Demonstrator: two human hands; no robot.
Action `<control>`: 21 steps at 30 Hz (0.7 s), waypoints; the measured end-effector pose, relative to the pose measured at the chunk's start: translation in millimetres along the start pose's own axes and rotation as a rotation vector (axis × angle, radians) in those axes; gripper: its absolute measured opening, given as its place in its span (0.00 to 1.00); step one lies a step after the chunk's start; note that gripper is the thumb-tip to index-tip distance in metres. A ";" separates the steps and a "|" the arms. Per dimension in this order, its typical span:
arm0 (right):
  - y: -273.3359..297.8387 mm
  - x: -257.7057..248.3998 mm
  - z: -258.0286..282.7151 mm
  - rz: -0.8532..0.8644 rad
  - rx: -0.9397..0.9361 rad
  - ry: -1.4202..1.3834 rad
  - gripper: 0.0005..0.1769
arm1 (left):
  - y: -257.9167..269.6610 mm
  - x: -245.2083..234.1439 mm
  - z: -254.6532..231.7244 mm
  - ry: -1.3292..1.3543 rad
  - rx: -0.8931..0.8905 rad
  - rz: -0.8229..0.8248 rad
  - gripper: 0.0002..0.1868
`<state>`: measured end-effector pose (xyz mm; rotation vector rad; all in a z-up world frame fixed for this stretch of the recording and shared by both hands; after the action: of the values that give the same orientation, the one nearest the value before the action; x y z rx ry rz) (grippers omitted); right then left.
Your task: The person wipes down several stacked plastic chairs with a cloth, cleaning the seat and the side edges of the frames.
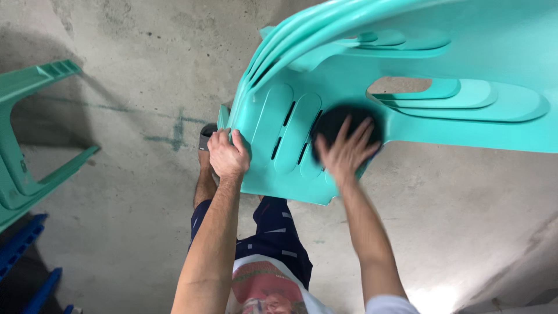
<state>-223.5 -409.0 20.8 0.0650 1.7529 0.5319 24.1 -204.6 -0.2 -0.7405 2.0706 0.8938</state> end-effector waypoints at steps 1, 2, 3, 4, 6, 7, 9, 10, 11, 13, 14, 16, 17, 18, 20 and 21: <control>-26.1 -0.6 10.5 -0.045 -0.028 -0.072 0.58 | 0.9 1.4 1.9 -0.010 0.004 -0.009 0.26; -51.4 -2.7 25.2 -0.091 -0.058 -0.147 0.59 | 0.7 2.1 3.0 -0.019 0.017 -0.030 0.26; -72.0 0.0 51.5 -0.112 -0.091 -0.169 0.59 | 0.5 2.4 4.5 -0.028 0.030 -0.050 0.26; -77.1 4.6 80.5 -0.132 -0.122 -0.189 0.60 | 1.1 3.2 5.7 -0.036 0.043 -0.068 0.26; -42.3 12.3 136.5 -0.173 -0.315 -0.346 0.57 | 0.4 2.4 8.3 -0.022 0.074 -0.112 0.25; -7.9 13.3 156.4 -0.240 -0.394 -0.376 0.53 | 1.8 1.2 7.7 -0.013 0.089 -0.134 0.25; 63.7 14.5 144.5 -0.110 -0.499 -0.427 0.53 | 3.4 -2.5 4.5 -0.015 0.094 -0.164 0.23; 93.6 13.0 127.9 0.004 -0.546 -0.485 0.53 | 3.1 -4.5 0.3 -0.015 0.100 -0.176 0.23; 111.7 17.8 102.0 0.186 -0.522 -0.350 0.53 | 2.8 -6.2 -4.0 -0.020 0.096 -0.183 0.22; 102.2 24.0 41.1 0.350 -0.459 -0.107 0.52 | 4.1 -9.8 -9.6 -0.030 0.085 -0.192 0.22; 84.0 21.7 6.5 0.337 -0.426 -0.002 0.52 | 6.2 -10.2 -10.5 -0.037 0.069 -0.180 0.22; 40.9 13.1 -51.1 0.303 -0.356 0.201 0.51 | 4.1 -9.0 -10.9 -0.054 0.042 -0.160 0.21; 16.6 -0.9 -65.3 0.141 -0.354 0.090 0.51 | 3.8 -8.9 -12.3 -0.083 0.050 -0.164 0.22; -3.7 -11.4 -67.5 -0.022 -0.350 -0.022 0.51 | 3.5 -9.3 -12.9 -0.114 0.058 -0.169 0.22; -28.6 -15.2 -52.6 -0.166 -0.359 -0.101 0.51 | 5.4 -7.4 -11.4 -0.131 0.050 -0.158 0.23; -36.6 -7.9 -37.4 -0.154 -0.329 -0.064 0.52 | 5.8 -6.7 -8.3 -0.118 0.034 -0.142 0.23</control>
<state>-247.8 -456.0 19.7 -0.2797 1.5729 0.6899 20.2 -206.4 11.2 -0.7872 1.9006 0.8016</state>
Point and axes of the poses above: each hand's wrist, its own y-axis away from the middle knuckle, its own x-axis out of the palm, z = x × y, the point moved 5 cm from there along -y, towards the middle knuckle, and after that the axes turned 11 degrees about x, right-handed, at the moved point
